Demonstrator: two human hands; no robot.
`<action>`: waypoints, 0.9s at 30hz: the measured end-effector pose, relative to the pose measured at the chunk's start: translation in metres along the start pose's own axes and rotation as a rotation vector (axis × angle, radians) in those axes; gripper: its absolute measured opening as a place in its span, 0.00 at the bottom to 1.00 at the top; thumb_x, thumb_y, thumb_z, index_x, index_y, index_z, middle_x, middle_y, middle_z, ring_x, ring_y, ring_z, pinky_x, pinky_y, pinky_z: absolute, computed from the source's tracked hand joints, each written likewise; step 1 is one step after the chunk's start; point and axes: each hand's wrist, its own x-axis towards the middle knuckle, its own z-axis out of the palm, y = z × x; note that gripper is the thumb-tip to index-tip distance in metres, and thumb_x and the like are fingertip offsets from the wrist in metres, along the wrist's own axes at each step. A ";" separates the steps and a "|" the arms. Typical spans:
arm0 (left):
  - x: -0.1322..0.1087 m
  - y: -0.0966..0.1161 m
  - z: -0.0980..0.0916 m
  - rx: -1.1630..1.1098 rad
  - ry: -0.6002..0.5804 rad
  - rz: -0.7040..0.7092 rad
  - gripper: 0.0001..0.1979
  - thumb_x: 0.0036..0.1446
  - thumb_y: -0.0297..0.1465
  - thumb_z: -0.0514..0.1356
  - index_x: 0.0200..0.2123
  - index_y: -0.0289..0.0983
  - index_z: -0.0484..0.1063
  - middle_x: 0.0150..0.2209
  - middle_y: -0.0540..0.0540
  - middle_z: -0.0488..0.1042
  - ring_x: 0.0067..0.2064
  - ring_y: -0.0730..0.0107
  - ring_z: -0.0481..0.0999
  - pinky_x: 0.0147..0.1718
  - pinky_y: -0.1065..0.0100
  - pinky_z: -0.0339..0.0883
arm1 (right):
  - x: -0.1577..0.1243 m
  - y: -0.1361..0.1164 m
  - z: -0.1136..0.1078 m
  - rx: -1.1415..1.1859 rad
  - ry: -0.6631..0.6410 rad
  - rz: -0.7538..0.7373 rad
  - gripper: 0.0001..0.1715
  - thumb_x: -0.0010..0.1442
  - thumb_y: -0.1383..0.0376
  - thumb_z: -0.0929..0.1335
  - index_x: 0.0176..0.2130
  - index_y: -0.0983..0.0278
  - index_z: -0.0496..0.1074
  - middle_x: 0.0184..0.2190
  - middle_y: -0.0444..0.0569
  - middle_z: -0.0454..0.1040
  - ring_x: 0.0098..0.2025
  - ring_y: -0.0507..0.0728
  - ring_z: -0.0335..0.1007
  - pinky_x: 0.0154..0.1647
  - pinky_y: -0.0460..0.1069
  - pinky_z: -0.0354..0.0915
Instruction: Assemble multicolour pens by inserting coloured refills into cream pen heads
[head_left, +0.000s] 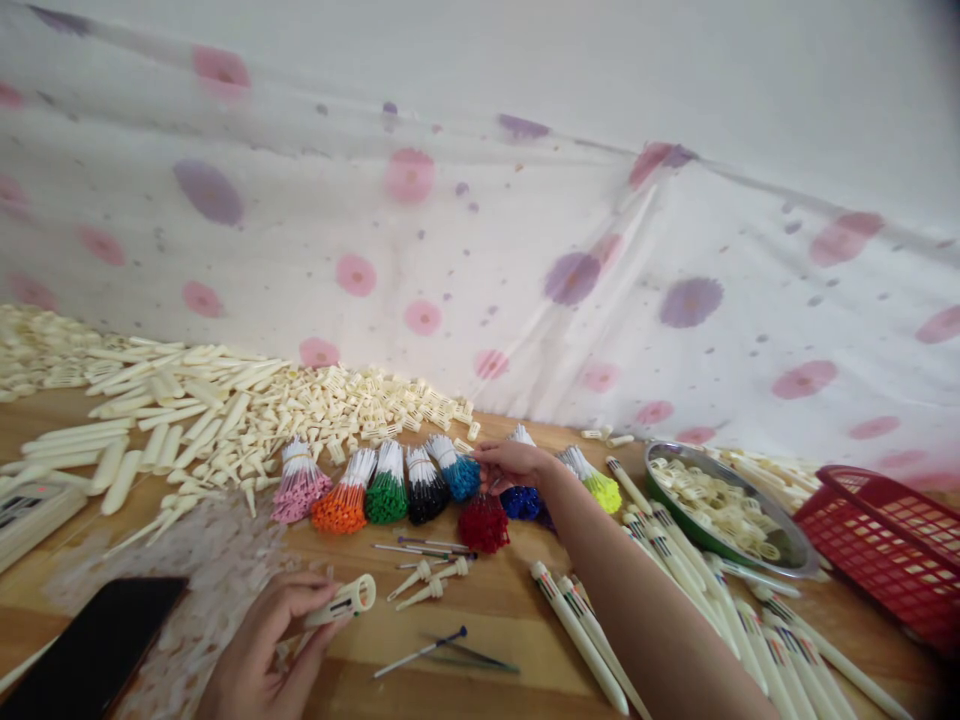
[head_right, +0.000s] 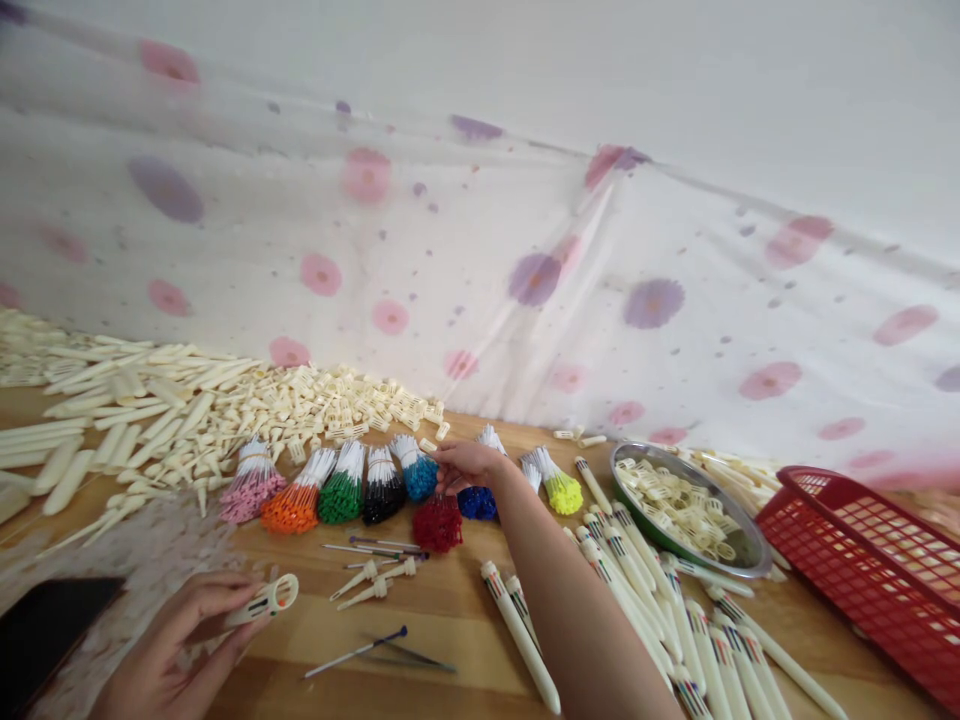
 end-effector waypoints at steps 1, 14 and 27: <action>0.000 0.000 0.000 0.001 -0.010 0.004 0.07 0.55 0.38 0.57 0.35 0.43 0.70 0.35 0.48 0.76 0.38 0.66 0.78 0.36 0.71 0.74 | 0.000 0.001 0.000 0.017 0.000 -0.003 0.17 0.62 0.61 0.64 0.50 0.66 0.65 0.47 0.51 0.68 0.43 0.57 0.69 0.41 0.56 0.68; 0.004 0.007 -0.002 0.000 0.006 0.004 0.07 0.56 0.37 0.56 0.35 0.42 0.71 0.36 0.49 0.76 0.38 0.67 0.78 0.36 0.71 0.74 | -0.042 0.012 0.038 0.153 0.172 -0.418 0.14 0.59 0.60 0.66 0.28 0.67 0.67 0.29 0.44 0.72 0.36 0.52 0.69 0.39 0.48 0.65; 0.023 0.014 -0.021 0.149 0.041 0.289 0.09 0.54 0.24 0.56 0.37 0.41 0.71 0.35 0.48 0.76 0.39 0.65 0.75 0.46 0.60 0.68 | -0.145 0.026 0.080 -0.530 0.063 -0.865 0.11 0.61 0.65 0.63 0.29 0.63 0.71 0.25 0.46 0.72 0.28 0.52 0.65 0.28 0.46 0.58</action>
